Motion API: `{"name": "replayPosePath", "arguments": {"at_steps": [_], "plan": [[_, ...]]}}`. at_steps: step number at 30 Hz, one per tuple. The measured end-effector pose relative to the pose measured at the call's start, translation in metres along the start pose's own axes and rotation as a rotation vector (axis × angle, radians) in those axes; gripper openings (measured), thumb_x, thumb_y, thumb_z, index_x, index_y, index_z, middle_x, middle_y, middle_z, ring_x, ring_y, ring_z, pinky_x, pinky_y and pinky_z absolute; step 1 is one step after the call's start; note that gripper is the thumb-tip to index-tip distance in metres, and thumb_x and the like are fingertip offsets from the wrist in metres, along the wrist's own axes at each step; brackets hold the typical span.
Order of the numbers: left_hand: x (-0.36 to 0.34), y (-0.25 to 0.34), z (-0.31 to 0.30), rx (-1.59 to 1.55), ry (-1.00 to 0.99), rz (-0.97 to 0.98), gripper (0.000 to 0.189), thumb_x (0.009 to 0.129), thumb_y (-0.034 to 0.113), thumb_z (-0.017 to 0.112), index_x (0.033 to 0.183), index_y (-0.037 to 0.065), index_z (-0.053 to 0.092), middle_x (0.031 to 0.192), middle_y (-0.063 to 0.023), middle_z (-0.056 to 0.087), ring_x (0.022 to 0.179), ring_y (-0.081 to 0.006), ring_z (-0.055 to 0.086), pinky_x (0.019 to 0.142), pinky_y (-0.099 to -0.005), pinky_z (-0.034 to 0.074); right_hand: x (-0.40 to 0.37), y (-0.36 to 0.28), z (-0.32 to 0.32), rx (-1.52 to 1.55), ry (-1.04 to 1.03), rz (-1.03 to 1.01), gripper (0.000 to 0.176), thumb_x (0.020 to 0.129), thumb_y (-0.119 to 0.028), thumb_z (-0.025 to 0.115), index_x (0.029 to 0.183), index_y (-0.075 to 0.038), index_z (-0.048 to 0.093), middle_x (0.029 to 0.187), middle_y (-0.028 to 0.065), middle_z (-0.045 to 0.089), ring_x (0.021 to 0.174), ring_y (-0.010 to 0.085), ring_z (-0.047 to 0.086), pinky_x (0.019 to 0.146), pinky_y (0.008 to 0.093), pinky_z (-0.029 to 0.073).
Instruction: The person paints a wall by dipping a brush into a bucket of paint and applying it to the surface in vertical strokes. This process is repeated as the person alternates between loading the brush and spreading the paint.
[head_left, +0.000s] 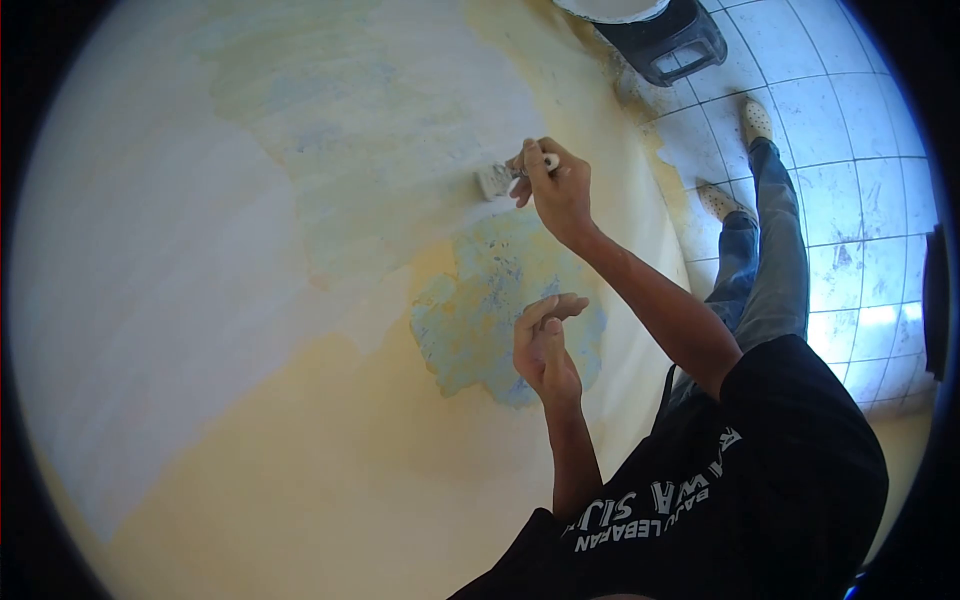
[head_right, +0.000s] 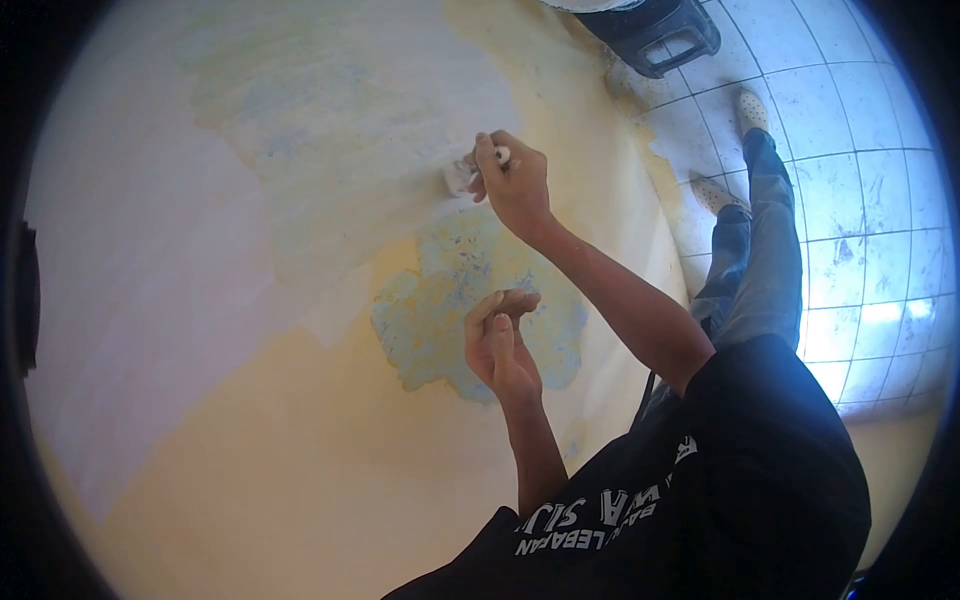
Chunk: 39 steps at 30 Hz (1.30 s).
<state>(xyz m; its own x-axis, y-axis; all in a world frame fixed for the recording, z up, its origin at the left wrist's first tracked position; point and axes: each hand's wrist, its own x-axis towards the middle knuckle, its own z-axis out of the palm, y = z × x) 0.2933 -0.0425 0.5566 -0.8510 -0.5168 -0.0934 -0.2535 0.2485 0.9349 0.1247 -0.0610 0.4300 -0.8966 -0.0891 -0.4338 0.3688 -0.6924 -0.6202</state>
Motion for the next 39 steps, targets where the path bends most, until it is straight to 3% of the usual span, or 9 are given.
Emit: {"name": "replayPosePath", "arguments": {"at_steps": [3, 6, 9, 13, 18, 24, 30, 34, 39], "plan": [[-0.002, 0.007, -0.005, -0.002, 0.038, 0.019, 0.027, 0.102, 0.01, 0.054, 0.126, 0.0, 0.061, 0.112, -0.0184, 0.071, 0.099, -0.0308, 0.07, 0.093, -0.0448, 0.054, 0.01, -0.012, 0.002, 0.312, 0.074, 0.067, 0.037, 0.109, -0.026, 0.054, 0.088, 0.002, 0.064, 0.085, 0.0188, 0.074, 0.05, 0.0149, 0.063, 0.044, 0.0274, 0.05], [-0.003, 0.009, -0.004, -0.027, 0.072, 0.02, 0.024, 0.102, 0.009, 0.055, 0.121, -0.003, 0.063, 0.109, -0.0197, 0.072, 0.097, -0.0314, 0.073, 0.092, -0.0436, 0.054, 0.023, 0.021, -0.017, 0.118, 0.053, 0.132, 0.039, 0.109, -0.026, 0.054, 0.088, 0.005, 0.065, 0.082, 0.0174, 0.074, 0.052, 0.0155, 0.064, 0.045, 0.028, 0.051], [-0.005, 0.013, -0.005, -0.002, 0.065, 0.013, 0.027, 0.101, 0.009, 0.055, 0.125, -0.001, 0.061, 0.112, -0.0184, 0.071, 0.099, -0.0312, 0.07, 0.093, -0.0455, 0.055, 0.04, 0.063, -0.065, -0.051, 0.196, 0.095, 0.039, 0.107, -0.028, 0.058, 0.085, 0.003, 0.067, 0.079, 0.0144, 0.074, 0.053, 0.0146, 0.066, 0.046, 0.0281, 0.052], [-0.007, 0.019, -0.005, -0.001, 0.042, 0.024, 0.027, 0.101, 0.009, 0.055, 0.125, -0.001, 0.061, 0.113, -0.0193, 0.07, 0.099, -0.0316, 0.071, 0.093, -0.0461, 0.055, 0.047, 0.054, -0.079, -0.357, 0.252, -0.003, 0.035, 0.106, -0.028, 0.061, 0.086, 0.0, 0.068, 0.074, 0.0119, 0.072, 0.053, 0.0133, 0.067, 0.046, 0.0278, 0.051], [-0.005, 0.038, -0.006, -0.022, 0.037, 0.097, 0.027, 0.101, 0.009, 0.054, 0.125, -0.001, 0.061, 0.113, -0.0189, 0.071, 0.1, -0.0314, 0.071, 0.093, -0.0453, 0.054, 0.032, 0.006, 0.025, -0.353, -0.042, -0.133, 0.034, 0.105, -0.029, 0.061, 0.088, -0.001, 0.068, 0.073, 0.0104, 0.07, 0.051, 0.0143, 0.065, 0.043, 0.0269, 0.046], [-0.005, 0.064, -0.019, -0.081, 0.117, 0.157, 0.027, 0.101, 0.009, 0.054, 0.125, 0.0, 0.061, 0.112, -0.0179, 0.071, 0.101, -0.0303, 0.07, 0.094, -0.0447, 0.054, 0.05, -0.059, 0.065, 0.311, -0.023, 0.04, 0.037, 0.107, -0.031, 0.057, 0.086, -0.002, 0.066, 0.077, 0.014, 0.073, 0.044, 0.0119, 0.057, 0.038, 0.0249, 0.038], [0.002, 0.055, -0.018, -0.091, 0.135, 0.133, 0.023, 0.103, 0.01, 0.054, 0.122, -0.001, 0.063, 0.11, -0.0188, 0.072, 0.099, -0.0286, 0.071, 0.091, -0.0424, 0.054, 0.09, 0.045, -0.023, -0.137, 0.166, -0.012, 0.043, 0.108, -0.033, 0.055, 0.083, -0.002, 0.068, 0.075, 0.0108, 0.072, 0.049, 0.0113, 0.061, 0.041, 0.0256, 0.042], [-0.002, 0.04, -0.025, -0.058, 0.087, 0.102, 0.027, 0.102, 0.01, 0.055, 0.125, -0.001, 0.061, 0.113, -0.0195, 0.071, 0.101, -0.0309, 0.071, 0.094, -0.0443, 0.054, 0.104, 0.07, -0.058, -0.322, 0.294, -0.129, 0.042, 0.108, -0.034, 0.055, 0.084, -0.003, 0.068, 0.069, 0.0058, 0.068, 0.049, 0.0107, 0.061, 0.043, 0.0264, 0.043], [-0.003, 0.038, -0.028, -0.079, 0.121, 0.085, 0.027, 0.102, 0.01, 0.055, 0.125, -0.001, 0.061, 0.113, -0.02, 0.071, 0.1, -0.0311, 0.071, 0.094, -0.0441, 0.053, 0.08, 0.034, 0.022, -0.331, 0.078, -0.179, 0.041, 0.108, -0.031, 0.055, 0.083, -0.001, 0.067, 0.073, 0.0058, 0.069, 0.049, 0.0116, 0.062, 0.044, 0.0272, 0.043]]}}
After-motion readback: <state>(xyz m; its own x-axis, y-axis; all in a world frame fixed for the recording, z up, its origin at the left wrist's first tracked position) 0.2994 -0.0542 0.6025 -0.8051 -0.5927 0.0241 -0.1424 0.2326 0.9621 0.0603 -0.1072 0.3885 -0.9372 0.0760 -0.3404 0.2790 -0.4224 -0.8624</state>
